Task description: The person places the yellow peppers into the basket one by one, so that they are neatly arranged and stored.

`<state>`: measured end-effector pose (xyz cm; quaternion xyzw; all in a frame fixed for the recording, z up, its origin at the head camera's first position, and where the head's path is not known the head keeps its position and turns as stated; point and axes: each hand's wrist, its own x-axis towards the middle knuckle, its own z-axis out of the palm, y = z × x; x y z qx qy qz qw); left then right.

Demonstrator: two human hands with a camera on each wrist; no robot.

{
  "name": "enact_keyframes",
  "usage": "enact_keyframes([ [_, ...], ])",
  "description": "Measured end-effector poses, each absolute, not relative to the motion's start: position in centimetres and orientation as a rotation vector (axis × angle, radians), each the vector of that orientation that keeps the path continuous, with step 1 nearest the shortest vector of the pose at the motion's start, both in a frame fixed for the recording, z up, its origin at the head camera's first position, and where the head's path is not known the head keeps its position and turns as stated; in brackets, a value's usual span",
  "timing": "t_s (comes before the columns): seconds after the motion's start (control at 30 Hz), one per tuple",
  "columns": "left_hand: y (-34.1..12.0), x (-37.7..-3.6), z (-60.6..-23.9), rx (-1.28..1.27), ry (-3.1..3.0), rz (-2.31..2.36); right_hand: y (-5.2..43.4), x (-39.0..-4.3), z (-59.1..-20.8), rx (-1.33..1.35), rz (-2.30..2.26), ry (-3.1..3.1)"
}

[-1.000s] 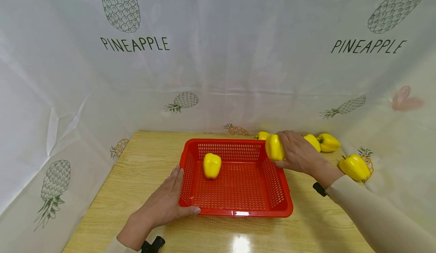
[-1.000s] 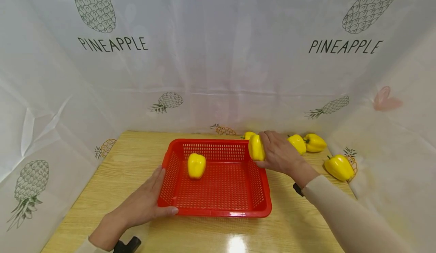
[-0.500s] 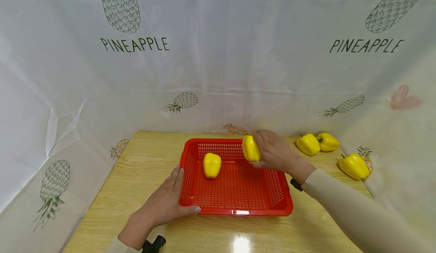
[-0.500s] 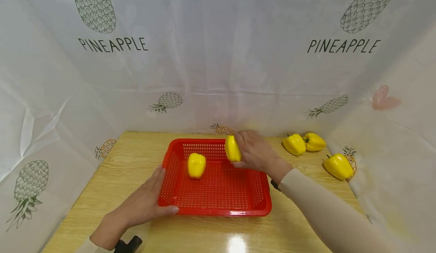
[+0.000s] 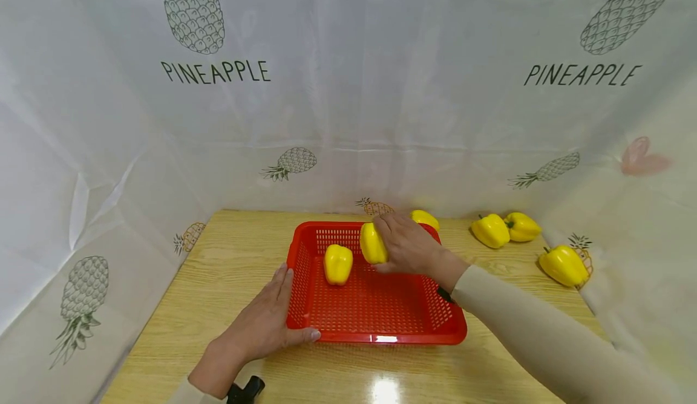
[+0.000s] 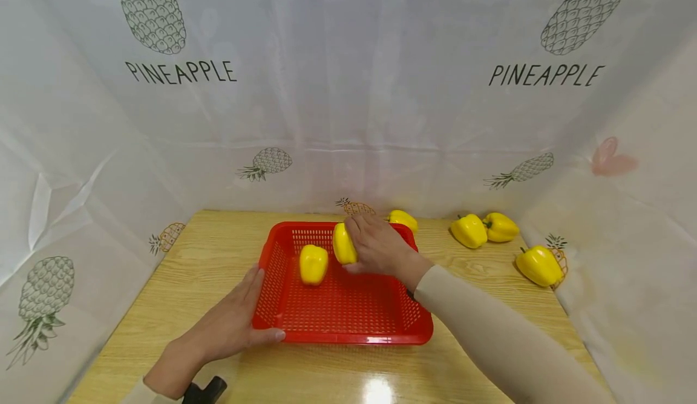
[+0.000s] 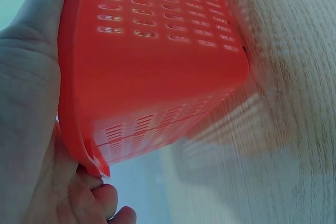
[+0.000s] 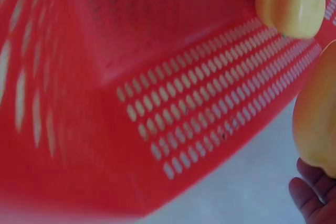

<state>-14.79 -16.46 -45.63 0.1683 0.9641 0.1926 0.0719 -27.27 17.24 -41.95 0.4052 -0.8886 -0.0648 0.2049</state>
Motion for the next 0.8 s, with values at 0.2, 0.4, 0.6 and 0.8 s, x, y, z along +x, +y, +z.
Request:
enact_keyframes([
  [0.2,-16.4,-14.8,-45.6,0.499,2.893,0.576,16.3,-27.2,-43.3,1.089,-0.166,-2.586],
  [0.4,-16.4,-14.8,-45.7,0.485,2.890,0.578,15.9,-27.2,-44.4,1.084,-0.255,-2.698],
  [0.6,-16.5,-14.9,-45.8,0.481,2.888,0.579,15.6,-27.0,-45.4,1.083,-0.289,-2.751],
  [0.8,-16.4,-14.8,-45.8,0.474,2.886,0.588,15.6,-27.0,-46.5,1.101,-0.279,-2.740],
])
